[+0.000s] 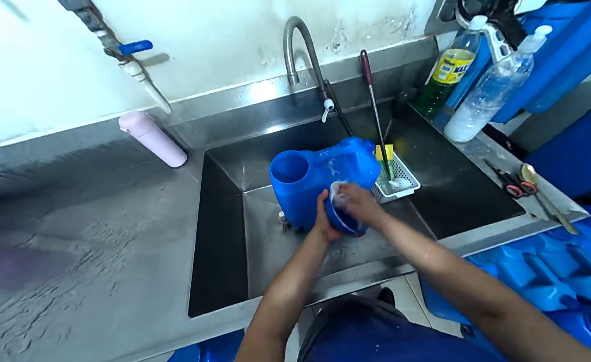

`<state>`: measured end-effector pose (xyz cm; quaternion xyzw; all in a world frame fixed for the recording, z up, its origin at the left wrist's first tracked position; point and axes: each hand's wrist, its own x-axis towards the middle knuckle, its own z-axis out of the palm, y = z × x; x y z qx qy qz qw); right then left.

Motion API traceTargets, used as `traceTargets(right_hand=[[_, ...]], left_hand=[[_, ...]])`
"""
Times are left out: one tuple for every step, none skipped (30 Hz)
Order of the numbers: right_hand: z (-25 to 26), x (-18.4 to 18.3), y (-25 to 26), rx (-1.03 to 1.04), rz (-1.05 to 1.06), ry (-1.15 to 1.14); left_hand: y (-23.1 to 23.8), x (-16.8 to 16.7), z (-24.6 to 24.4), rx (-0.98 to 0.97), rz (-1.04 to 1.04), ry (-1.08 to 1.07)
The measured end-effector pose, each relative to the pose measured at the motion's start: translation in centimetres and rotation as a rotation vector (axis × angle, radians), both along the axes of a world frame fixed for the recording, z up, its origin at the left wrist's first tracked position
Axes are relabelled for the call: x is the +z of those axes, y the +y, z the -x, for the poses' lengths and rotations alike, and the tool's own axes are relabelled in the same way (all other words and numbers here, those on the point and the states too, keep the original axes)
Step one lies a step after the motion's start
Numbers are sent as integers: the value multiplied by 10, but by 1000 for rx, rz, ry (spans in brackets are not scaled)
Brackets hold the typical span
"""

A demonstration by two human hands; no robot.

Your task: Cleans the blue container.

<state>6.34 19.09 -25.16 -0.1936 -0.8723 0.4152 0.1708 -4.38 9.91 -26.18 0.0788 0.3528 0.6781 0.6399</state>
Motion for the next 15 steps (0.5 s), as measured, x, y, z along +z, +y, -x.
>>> traceTargets(right_hand=[[1,-1,-14,19,15,80],[-2,-3,-26,61,34,111],[-7,-9,-35,81,31,145],[-13,-14,-40,80,65,179],[-19,-15,-38,87,156,185],[-25,-13,-30,80,264,186],[-32,-11,-17,20,340,199],[-37,-9,0,-94,380,212],[-42,-8,18,-213,391,214],[-44,-7,31,-285,368,214],[-42,-5,32,-294,305,209],[-33,-1,21,-255,199,219],[-20,4,3,-202,72,249],[-7,7,-8,-222,-80,292],[2,13,-3,-253,-119,276]], left_hand=[[5,5,-1,69,-9,26],[7,7,-1,150,-8,81],[7,5,-3,218,20,122],[5,-2,-6,280,42,180],[3,-11,-9,329,59,225],[7,-15,-9,386,113,206],[11,-13,-4,423,137,144],[10,-10,4,424,98,82],[8,-4,11,434,72,61],[6,2,14,435,65,85],[7,8,12,421,75,144],[11,13,2,384,92,240],[13,19,-14,341,97,350],[13,22,-30,313,87,435],[14,26,-43,322,94,478]])
